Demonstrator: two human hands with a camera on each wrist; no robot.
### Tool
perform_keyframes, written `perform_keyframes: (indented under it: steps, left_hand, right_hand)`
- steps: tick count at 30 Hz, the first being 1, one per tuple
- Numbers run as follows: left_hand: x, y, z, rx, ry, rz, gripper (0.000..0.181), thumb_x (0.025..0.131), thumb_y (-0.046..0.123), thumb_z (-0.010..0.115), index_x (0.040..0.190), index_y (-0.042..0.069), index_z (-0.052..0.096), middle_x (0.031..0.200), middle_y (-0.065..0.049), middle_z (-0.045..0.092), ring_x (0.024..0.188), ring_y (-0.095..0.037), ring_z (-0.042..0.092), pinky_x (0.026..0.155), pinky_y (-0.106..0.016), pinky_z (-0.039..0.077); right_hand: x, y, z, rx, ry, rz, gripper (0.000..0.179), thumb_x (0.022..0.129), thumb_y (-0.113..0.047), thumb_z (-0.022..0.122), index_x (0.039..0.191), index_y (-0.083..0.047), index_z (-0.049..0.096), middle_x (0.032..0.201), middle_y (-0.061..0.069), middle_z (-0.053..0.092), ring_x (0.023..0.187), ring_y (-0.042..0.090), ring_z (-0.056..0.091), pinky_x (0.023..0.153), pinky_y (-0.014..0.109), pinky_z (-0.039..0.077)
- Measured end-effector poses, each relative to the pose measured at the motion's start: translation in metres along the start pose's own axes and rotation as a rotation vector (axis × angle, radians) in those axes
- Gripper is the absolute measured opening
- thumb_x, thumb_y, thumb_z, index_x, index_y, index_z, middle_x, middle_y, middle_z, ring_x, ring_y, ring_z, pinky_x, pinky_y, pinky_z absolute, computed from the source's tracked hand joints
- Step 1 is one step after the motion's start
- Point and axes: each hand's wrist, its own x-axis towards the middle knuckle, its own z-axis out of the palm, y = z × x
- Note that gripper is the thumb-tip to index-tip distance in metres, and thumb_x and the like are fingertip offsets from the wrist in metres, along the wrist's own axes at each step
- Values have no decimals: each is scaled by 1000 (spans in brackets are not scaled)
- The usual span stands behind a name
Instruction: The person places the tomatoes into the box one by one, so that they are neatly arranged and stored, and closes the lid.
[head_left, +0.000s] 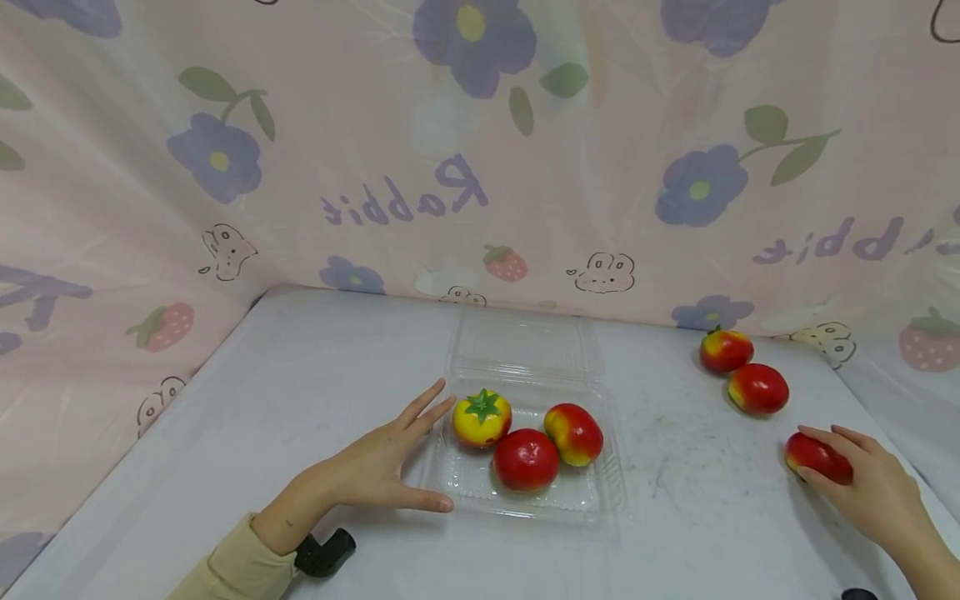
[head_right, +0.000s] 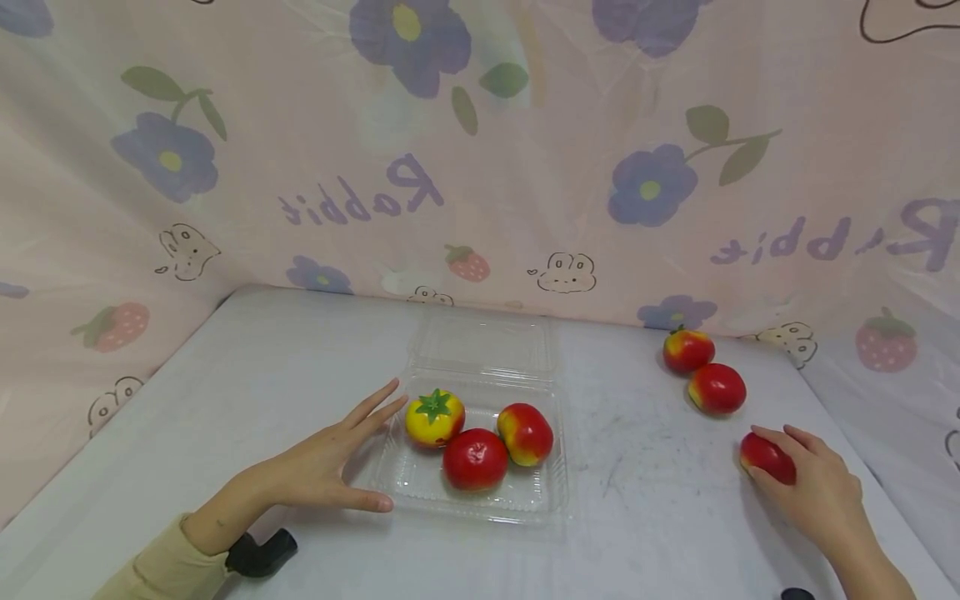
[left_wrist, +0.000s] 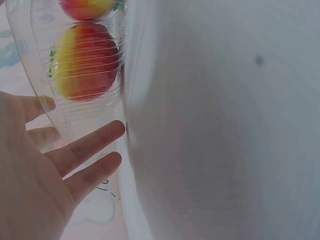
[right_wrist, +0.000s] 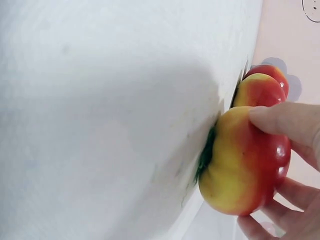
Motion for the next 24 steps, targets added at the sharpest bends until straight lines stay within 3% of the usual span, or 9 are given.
perform_keyframes:
  steps: [8,24]
  left_hand:
    - [0,0,0,0,-3,3,109,71,69,68,155,28,12,162,5,-8,140,-34,35,100,-61,41]
    - [0,1,1,17,4,-4,109,70,70,68,155,26,14,163,7,-6,140,-31,35,101,-60,42]
  right_hand:
    - [-3,-5,1,5,43,-8,63,79,-9,75,131,8,43,127,43,27,111,58,27,75,69,43]
    - [-1,-29,0,70,130,-148,59,77,-5,75,128,7,49,128,40,34,111,56,30,76,71,43]
